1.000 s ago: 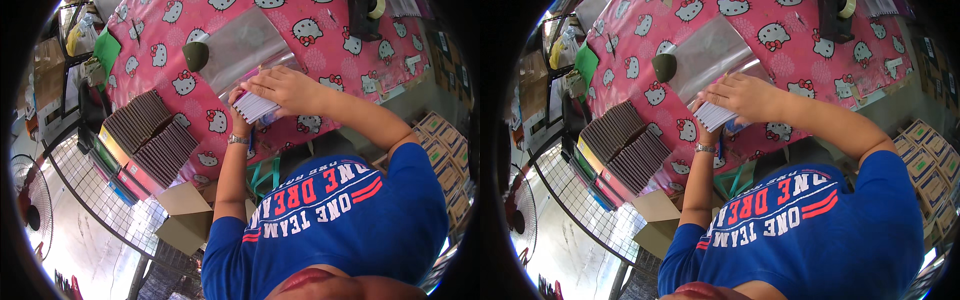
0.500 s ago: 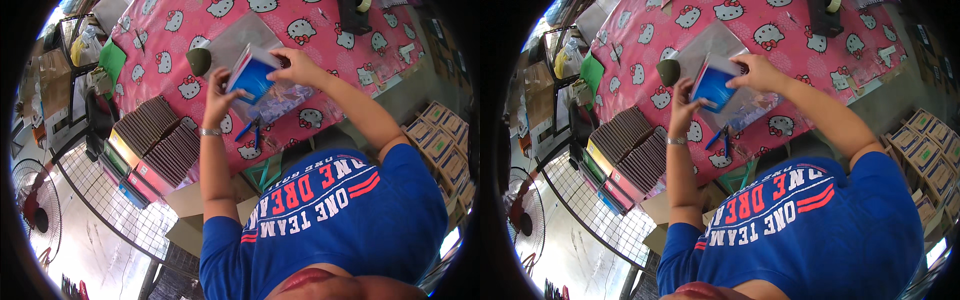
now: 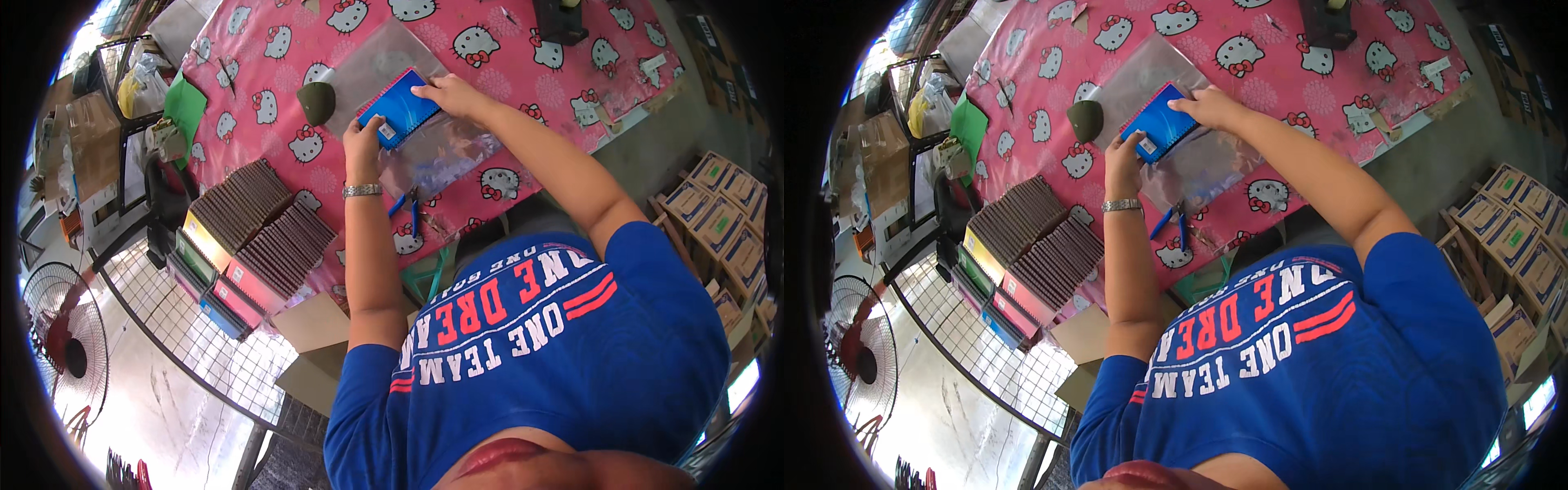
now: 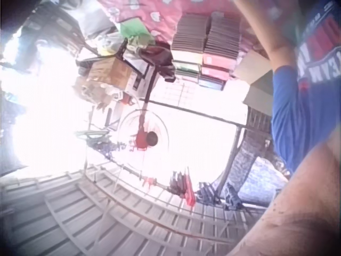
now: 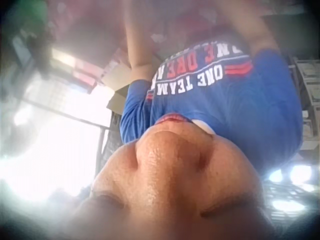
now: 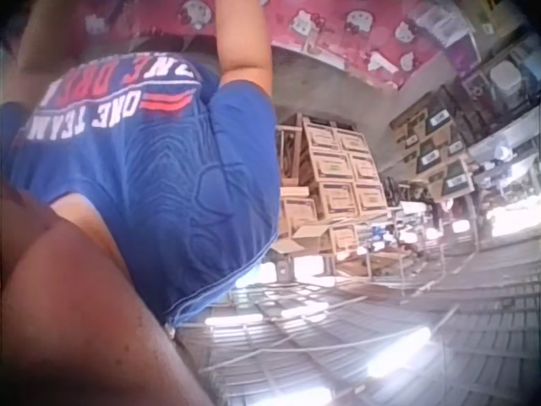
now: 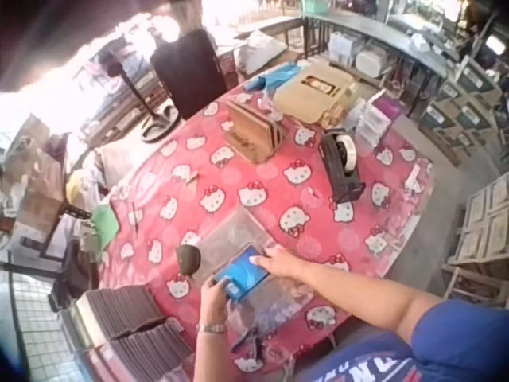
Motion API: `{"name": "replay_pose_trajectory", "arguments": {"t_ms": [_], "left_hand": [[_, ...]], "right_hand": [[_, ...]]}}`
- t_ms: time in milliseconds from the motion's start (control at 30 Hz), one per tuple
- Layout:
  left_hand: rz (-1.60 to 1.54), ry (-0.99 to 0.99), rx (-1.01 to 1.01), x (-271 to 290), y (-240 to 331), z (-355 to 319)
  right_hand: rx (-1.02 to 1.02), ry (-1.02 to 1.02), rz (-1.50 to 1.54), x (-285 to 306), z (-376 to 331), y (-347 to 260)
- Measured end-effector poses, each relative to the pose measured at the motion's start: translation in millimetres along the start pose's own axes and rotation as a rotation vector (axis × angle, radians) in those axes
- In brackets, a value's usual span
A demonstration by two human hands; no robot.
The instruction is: The person selects small colorful notebooks from a stack, slides them into individual plastic sleeves, removes the adhesive backing to seal each bag, and then places the finished packages into a cardboard box.
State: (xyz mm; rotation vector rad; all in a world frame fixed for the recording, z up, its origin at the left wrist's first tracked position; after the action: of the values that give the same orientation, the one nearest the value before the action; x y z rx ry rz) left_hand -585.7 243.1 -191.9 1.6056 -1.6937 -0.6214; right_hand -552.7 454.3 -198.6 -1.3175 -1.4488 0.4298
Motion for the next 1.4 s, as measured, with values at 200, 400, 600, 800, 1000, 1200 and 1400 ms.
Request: {"name": "replay_pose_trajectory", "arguments": {"t_ms": [200,400,600,800,1000,1200,1400], "left_hand": [[-0.045,0.140,-0.025,6,0,-5],[-0.011,0.102,0.007,6,3,-11],[0.101,0.319,-0.483,81,-28,-33],[0.999,0.196,-0.804,74,-92,-124],[0.805,0.268,-0.900,91,-109,-122],[0.644,0.259,-0.933,97,-117,-124],[0.848,0.196,-0.920,80,-112,-126]], "right_hand": [[0.130,-0.108,-0.250,-37,4,14],[0.124,-0.007,-0.166,-26,10,18],[0.926,-0.103,-0.135,-35,-125,-45],[1.100,-0.262,-0.527,-87,-136,-1],[1.162,-0.164,-0.560,-97,-144,-18],[0.978,-0.362,-0.475,-106,-126,-8],[0.550,-0.340,-0.439,-99,-107,-14]]}}
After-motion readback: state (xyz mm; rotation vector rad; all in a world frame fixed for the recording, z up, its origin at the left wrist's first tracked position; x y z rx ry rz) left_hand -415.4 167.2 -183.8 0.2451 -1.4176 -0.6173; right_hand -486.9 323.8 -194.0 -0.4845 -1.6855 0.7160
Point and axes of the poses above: each hand's wrist, its own z-axis towards the middle knuckle, its own x-axis out of the back of the hand, y = z × x, the point moved 9 cm from there along z, towards the middle knuckle, and after that the axes turned 13 degrees about y, right-handed, at the moved point
